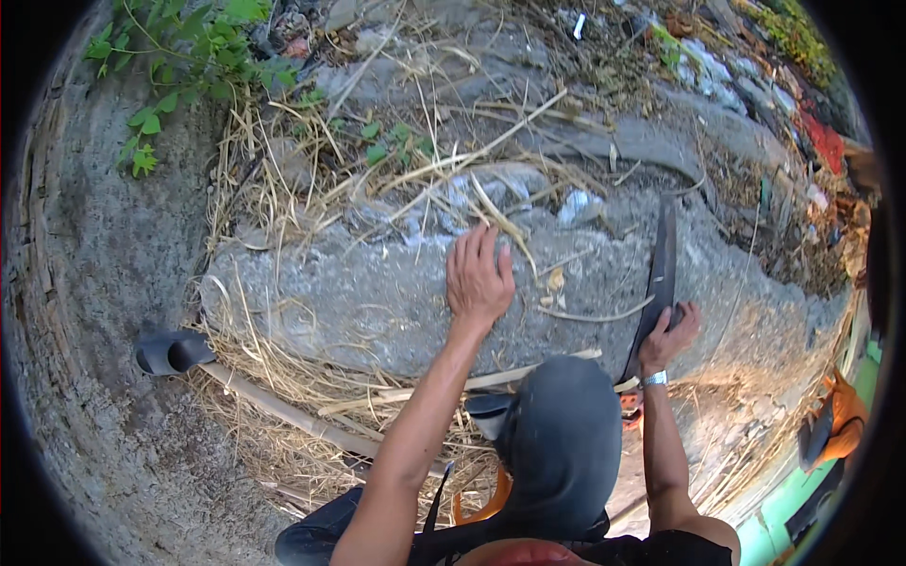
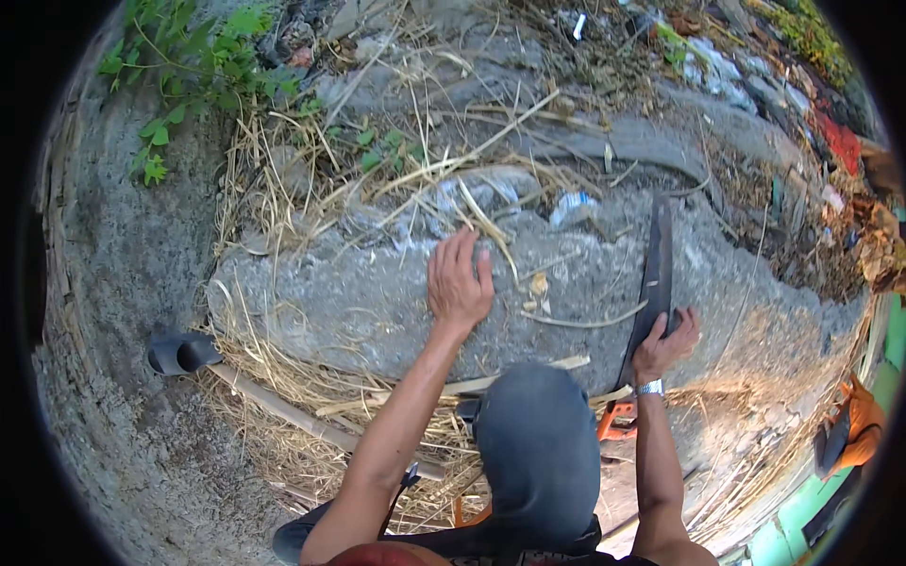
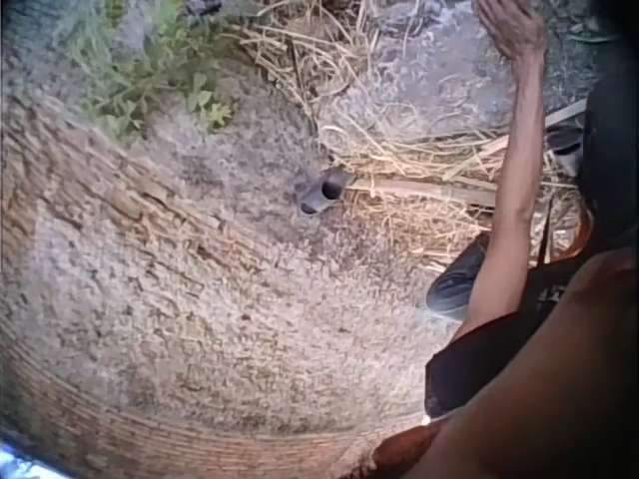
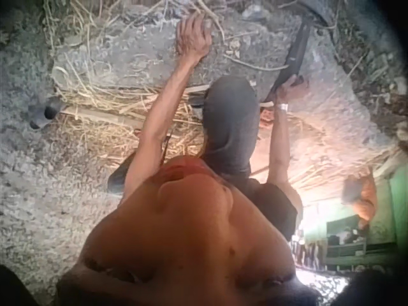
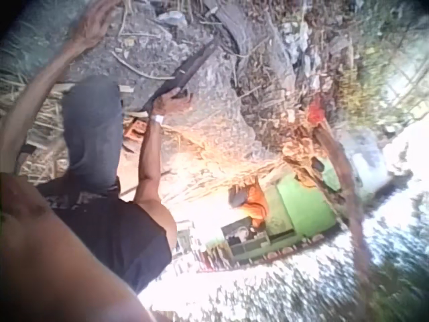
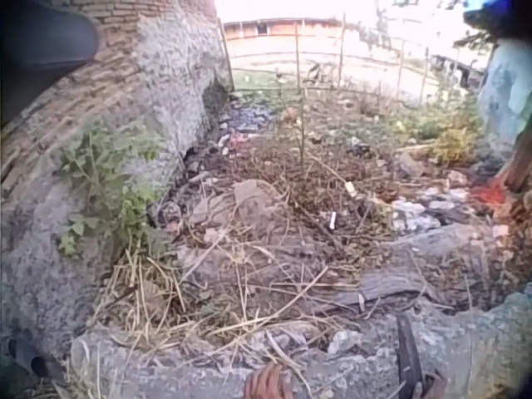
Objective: The person shapes thin bamboo sticks by shaving them with a large knife and then saws through several pieces of bamboo.
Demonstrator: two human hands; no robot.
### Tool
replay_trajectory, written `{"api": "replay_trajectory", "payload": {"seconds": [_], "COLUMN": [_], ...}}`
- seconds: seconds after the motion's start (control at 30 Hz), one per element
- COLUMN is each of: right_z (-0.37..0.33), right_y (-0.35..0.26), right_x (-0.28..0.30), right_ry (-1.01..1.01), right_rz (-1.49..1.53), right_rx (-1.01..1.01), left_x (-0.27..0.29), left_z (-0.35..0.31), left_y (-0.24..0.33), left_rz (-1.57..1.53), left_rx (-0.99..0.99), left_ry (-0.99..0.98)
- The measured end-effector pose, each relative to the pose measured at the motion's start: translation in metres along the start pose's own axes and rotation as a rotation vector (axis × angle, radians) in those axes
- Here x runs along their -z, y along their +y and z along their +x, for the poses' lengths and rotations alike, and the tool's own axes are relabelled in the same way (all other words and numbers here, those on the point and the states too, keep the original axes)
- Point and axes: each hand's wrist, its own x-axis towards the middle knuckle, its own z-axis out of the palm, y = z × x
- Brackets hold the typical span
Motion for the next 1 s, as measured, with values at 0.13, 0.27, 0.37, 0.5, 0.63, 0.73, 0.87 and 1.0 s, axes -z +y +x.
{"api": "replay_trajectory", "payload": {"seconds": [0.13,0.27,0.37,0.5,0.63,0.73,0.87,1.0], "right_z": [-0.004,-0.004,-0.005,0.0,0.086,0.239,0.425,0.587], "right_y": [-0.005,0.008,0.013,0.027,0.024,-0.067,-0.121,-0.068], "right_x": [-0.004,-0.01,-0.009,-0.011,-0.007,-0.077,-0.233,-0.342], "right_ry": [-0.019,-0.048,-0.074,-0.071,-0.336,-0.024,-0.315,-0.587], "right_rz": [-0.013,-0.093,-0.131,-0.208,-0.16,0.139,0.312,-0.005], "right_rx": [-0.004,0.065,0.07,0.055,0.03,0.3,0.224,0.24], "left_x": [0.003,0.003,0.005,-0.002,0.005,0.007,0.009,-0.01], "left_z": [-0.003,-0.003,-0.001,0.005,0.0,-0.001,0.004,0.012], "left_y": [-0.008,-0.012,-0.009,-0.003,-0.004,-0.01,-0.009,0.001], "left_rz": [0.004,0.019,0.028,-0.004,0.014,0.047,0.094,-0.034], "left_rx": [0.015,0.058,0.075,0.095,0.106,0.094,0.115,0.115], "left_ry": [0.001,0.003,-0.033,-0.058,-0.115,-0.182,-0.198,-0.2]}}
